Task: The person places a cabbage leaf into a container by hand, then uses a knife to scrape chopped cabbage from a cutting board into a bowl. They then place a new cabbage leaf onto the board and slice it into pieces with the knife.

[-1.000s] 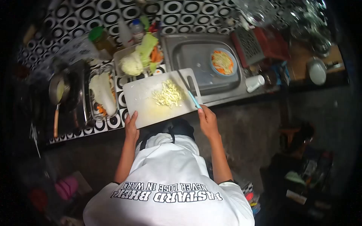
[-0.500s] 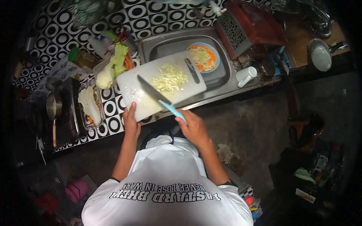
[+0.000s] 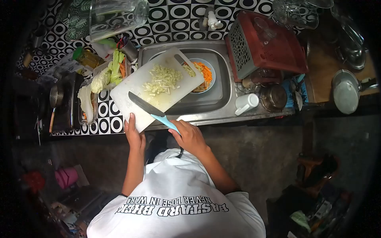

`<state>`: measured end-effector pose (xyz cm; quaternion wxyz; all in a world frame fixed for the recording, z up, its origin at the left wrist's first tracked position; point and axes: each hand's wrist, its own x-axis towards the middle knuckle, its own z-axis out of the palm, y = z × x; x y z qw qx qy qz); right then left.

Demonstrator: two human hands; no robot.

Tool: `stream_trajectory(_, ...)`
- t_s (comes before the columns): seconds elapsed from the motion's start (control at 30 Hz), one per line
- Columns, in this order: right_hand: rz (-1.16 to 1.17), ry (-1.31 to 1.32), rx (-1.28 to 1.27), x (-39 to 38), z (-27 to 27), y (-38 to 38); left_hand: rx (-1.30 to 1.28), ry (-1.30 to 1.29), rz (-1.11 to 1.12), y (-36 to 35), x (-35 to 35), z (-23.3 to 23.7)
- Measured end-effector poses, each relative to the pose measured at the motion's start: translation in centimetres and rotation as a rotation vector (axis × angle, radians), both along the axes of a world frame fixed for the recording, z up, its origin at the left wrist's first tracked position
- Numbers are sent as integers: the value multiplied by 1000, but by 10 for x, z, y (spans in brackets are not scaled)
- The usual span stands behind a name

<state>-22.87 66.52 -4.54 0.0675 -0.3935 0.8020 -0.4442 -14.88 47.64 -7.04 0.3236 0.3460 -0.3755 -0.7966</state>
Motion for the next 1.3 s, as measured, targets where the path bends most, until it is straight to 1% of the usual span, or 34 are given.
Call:
stream_trajectory(0.17, 33, -26, 75, -18, -5, 10, -10, -13, 59, 34, -5, 0)
stream_trajectory(0.27, -31, -30, 40, -26, -8, 18, -21, -19, 67, 45, -6, -2)
stream_trajectory(0.4, -68, -50, 67, -36, -9, 27, -42, -32, 78, 53, -12, 5)
stream_trajectory(0.63, -101, -21, 52, -47, -25, 32, -29, -32, 54, 52, -12, -8)
stream_trajectory(0.83, -137, -67, 105, -47, -28, 28, -23, -26, 42, 44, -6, -11)
stream_trajectory(0.9, -150, 1, 62, -49, -31, 25, -10, -35, 32, 39, -4, -11)
stream_trajectory(1.03, -191, 16, 53, -50, -31, 16, 0, -24, 3, 22, 0, -14)
stream_trajectory(1.13, -241, 18, 61, -47, -29, 11, -6, 6, -37, 8, 1, -10)
stream_trajectory(1.2, -279, 10, 84, -45, -27, 7, -18, -17, -102, -5, 5, -13)
stream_trajectory(1.3, -336, -3, 81, -42, -31, 1, -10, -28, -143, -21, 6, -14)
